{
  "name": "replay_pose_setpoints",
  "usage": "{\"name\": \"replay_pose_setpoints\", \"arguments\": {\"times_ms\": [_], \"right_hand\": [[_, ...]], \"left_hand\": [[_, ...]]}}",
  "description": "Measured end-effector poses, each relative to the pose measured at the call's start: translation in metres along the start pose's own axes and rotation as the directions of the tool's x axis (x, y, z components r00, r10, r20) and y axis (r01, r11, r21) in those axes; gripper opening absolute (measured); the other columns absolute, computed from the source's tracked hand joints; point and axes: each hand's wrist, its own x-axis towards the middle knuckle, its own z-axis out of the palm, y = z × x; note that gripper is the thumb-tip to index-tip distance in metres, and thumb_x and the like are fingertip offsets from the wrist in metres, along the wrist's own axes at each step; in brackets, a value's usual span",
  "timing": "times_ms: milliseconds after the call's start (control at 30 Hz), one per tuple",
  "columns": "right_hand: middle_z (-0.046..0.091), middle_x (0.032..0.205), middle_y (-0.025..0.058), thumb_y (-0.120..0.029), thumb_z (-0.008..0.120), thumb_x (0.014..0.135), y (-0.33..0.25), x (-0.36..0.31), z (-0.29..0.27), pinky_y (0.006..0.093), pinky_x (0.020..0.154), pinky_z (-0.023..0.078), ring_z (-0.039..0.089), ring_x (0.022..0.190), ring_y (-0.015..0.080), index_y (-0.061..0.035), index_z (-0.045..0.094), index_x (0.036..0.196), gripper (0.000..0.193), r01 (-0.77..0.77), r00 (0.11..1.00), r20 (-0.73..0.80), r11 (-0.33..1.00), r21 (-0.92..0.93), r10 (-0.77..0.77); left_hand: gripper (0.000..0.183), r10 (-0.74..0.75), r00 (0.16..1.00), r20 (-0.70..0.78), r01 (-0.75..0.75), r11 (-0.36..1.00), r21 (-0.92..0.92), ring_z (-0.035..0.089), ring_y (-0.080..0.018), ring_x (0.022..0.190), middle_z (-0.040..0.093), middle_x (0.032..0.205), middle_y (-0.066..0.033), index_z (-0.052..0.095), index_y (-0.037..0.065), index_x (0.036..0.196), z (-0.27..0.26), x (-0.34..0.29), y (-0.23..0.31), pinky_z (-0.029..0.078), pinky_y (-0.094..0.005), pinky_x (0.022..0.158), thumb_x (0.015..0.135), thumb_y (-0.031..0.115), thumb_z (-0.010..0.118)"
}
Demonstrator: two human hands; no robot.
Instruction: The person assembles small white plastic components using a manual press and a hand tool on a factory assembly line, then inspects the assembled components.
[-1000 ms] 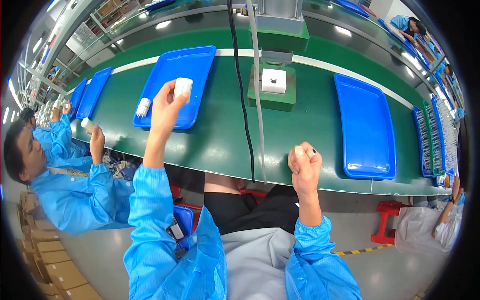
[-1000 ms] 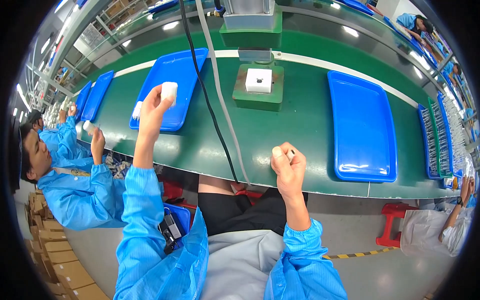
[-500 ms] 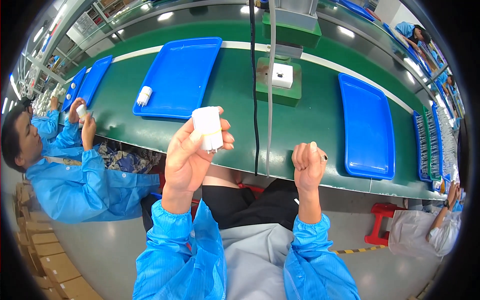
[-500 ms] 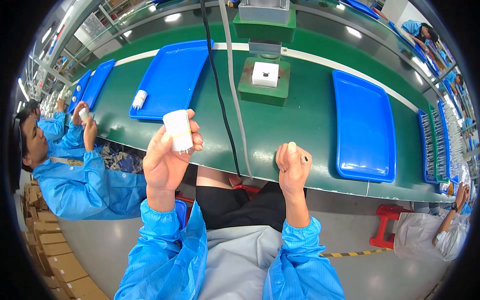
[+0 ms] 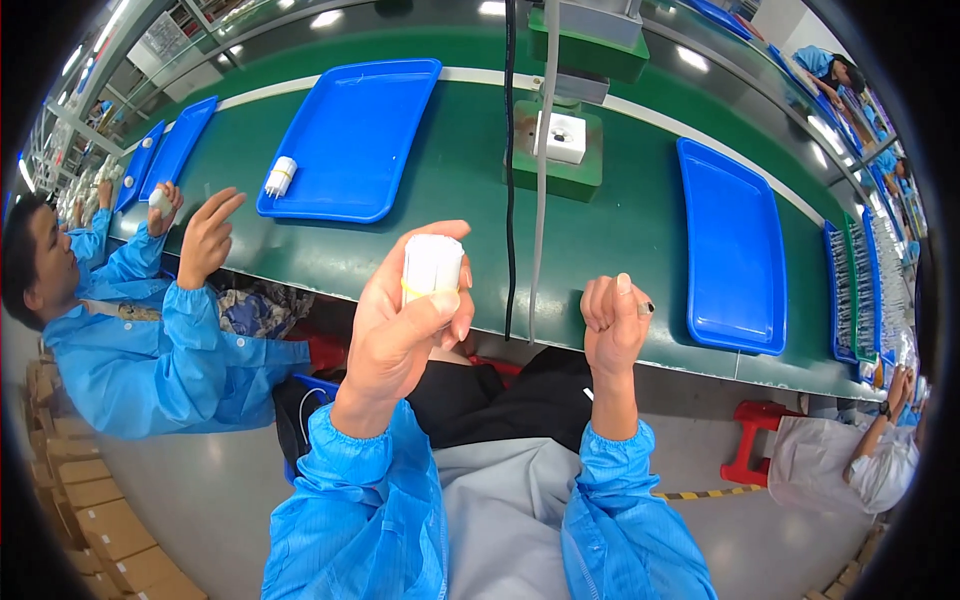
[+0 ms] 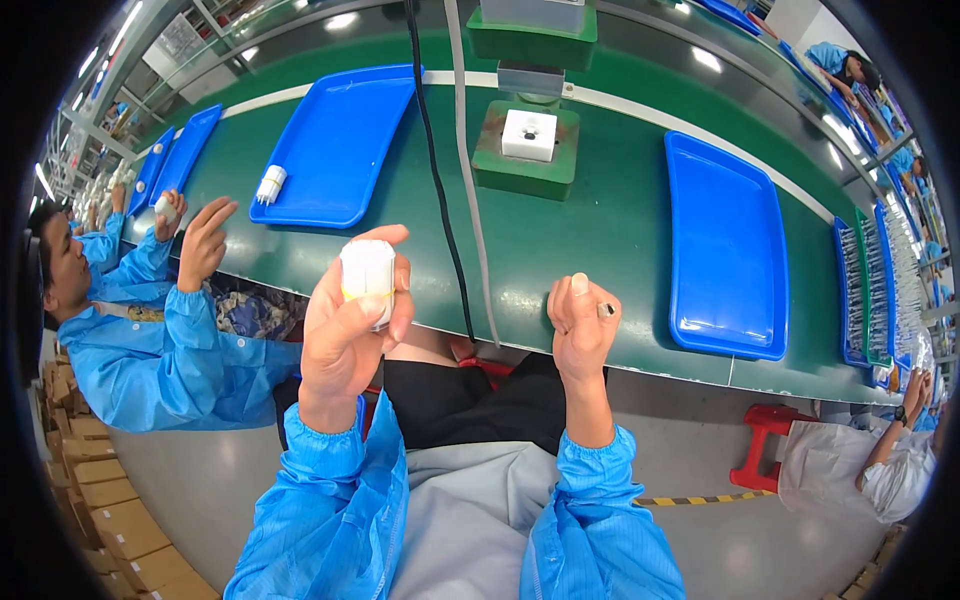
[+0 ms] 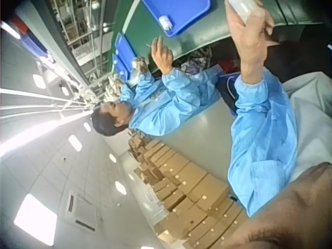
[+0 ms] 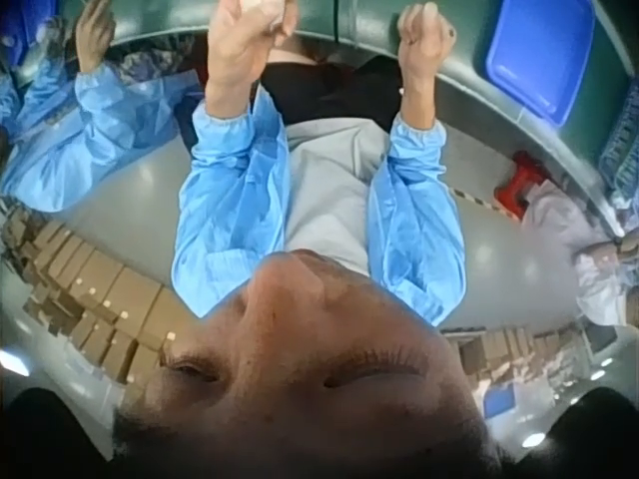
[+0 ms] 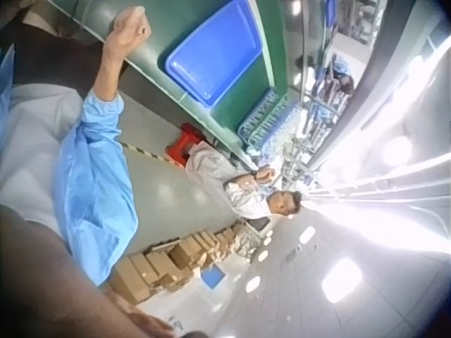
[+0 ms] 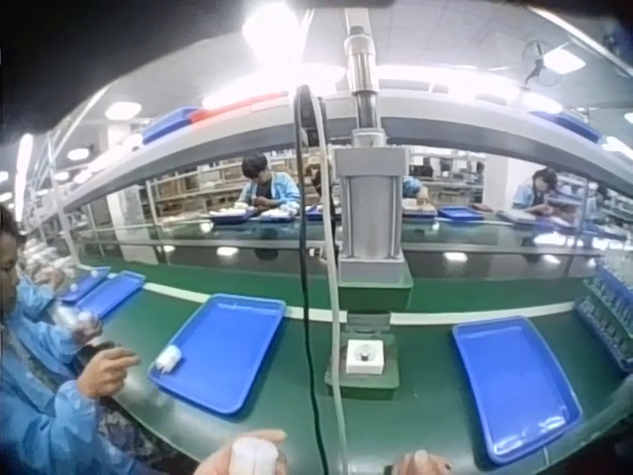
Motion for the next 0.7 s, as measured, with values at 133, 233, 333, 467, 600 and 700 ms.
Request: {"name": "replay_pose_setpoints", "arguments": {"times_ms": [133, 233, 333, 467, 600, 700], "right_hand": [[0.031, 0.051, -0.0003, -0.02, 0.049, 0.102, 0.001, 0.0, 0.0, 0.029, 0.045, 0.02, 0.025, 0.048, 0.0095, -0.0087, 0.032, 0.055, 0.051, -0.001, 1.0, 0.011, 1.0, -0.004, 0.001], [0.031, 0.051, -0.0001, -0.02, 0.048, 0.102, 0.001, -0.001, -0.001, 0.029, 0.045, 0.02, 0.025, 0.048, 0.0095, -0.0085, 0.032, 0.055, 0.051, 0.007, 1.0, 0.016, 1.0, -0.003, -0.007], [0.031, 0.051, -0.0001, -0.02, 0.048, 0.102, 0.0, -0.001, -0.001, 0.029, 0.045, 0.02, 0.025, 0.048, 0.0096, -0.0083, 0.032, 0.055, 0.051, 0.009, 1.0, 0.014, 1.0, -0.003, -0.009], [0.031, 0.052, -0.0002, -0.02, 0.048, 0.102, 0.001, -0.001, 0.001, 0.029, 0.045, 0.02, 0.025, 0.049, 0.0095, -0.0084, 0.032, 0.056, 0.05, 0.008, 1.0, 0.018, 1.0, -0.009, -0.008], [0.031, 0.051, -0.0001, -0.02, 0.047, 0.103, 0.001, 0.0, -0.002, 0.0288, 0.045, 0.02, 0.025, 0.049, 0.0095, -0.0095, 0.031, 0.056, 0.05, 0.011, 0.999, 0.03, 1.0, -0.026, -0.01], [0.03, 0.051, 0.0001, -0.021, 0.046, 0.103, 0.002, 0.0, -0.001, 0.0289, 0.046, 0.02, 0.025, 0.049, 0.0097, -0.0103, 0.03, 0.057, 0.05, 0.018, 0.999, 0.042, 0.999, -0.039, -0.016]], "left_hand": [[0.052, -0.025, 0.997, -0.069, 0.013, 0.987, -0.162, 0.063, -0.0177, 0.074, 0.059, 0.104, -0.0122, 0.044, 0.0, 0.132, 0.012, -0.001, -0.003, 0.048, -0.0275, 0.06, 0.086, 0.013, 0.065], [0.05, -0.019, 0.995, -0.101, 0.011, 0.997, -0.079, 0.062, -0.0164, 0.073, 0.058, 0.102, -0.0108, 0.044, 0.0, 0.132, 0.016, -0.004, -0.002, 0.048, -0.0265, 0.06, 0.088, 0.014, 0.063], [0.049, -0.071, 0.997, 0.023, 0.07, 0.997, 0.011, 0.062, -0.0162, 0.078, 0.058, 0.102, -0.0106, 0.043, -0.001, 0.133, 0.002, -0.007, -0.003, 0.049, -0.0279, 0.061, 0.091, 0.018, 0.06], [0.049, -0.025, 0.999, 0.039, 0.027, 0.998, -0.053, 0.064, -0.0182, 0.073, 0.059, 0.103, -0.015, 0.043, -0.001, 0.131, 0.003, -0.007, -0.012, 0.051, -0.0289, 0.056, 0.09, 0.021, 0.061], [0.045, -0.039, 0.992, -0.119, 0.029, 0.996, -0.079, 0.062, -0.0158, 0.068, 0.058, 0.103, -0.0133, 0.043, 0.002, 0.128, 0.025, -0.006, -0.009, 0.048, -0.0249, 0.054, 0.089, 0.015, 0.062], [0.049, -0.035, 0.996, -0.077, 0.032, 0.999, -0.039, 0.061, -0.0152, 0.068, 0.058, 0.1, -0.0122, 0.043, 0.001, 0.131, 0.023, -0.01, -0.009, 0.046, -0.0246, 0.051, 0.089, 0.017, 0.063]]}}
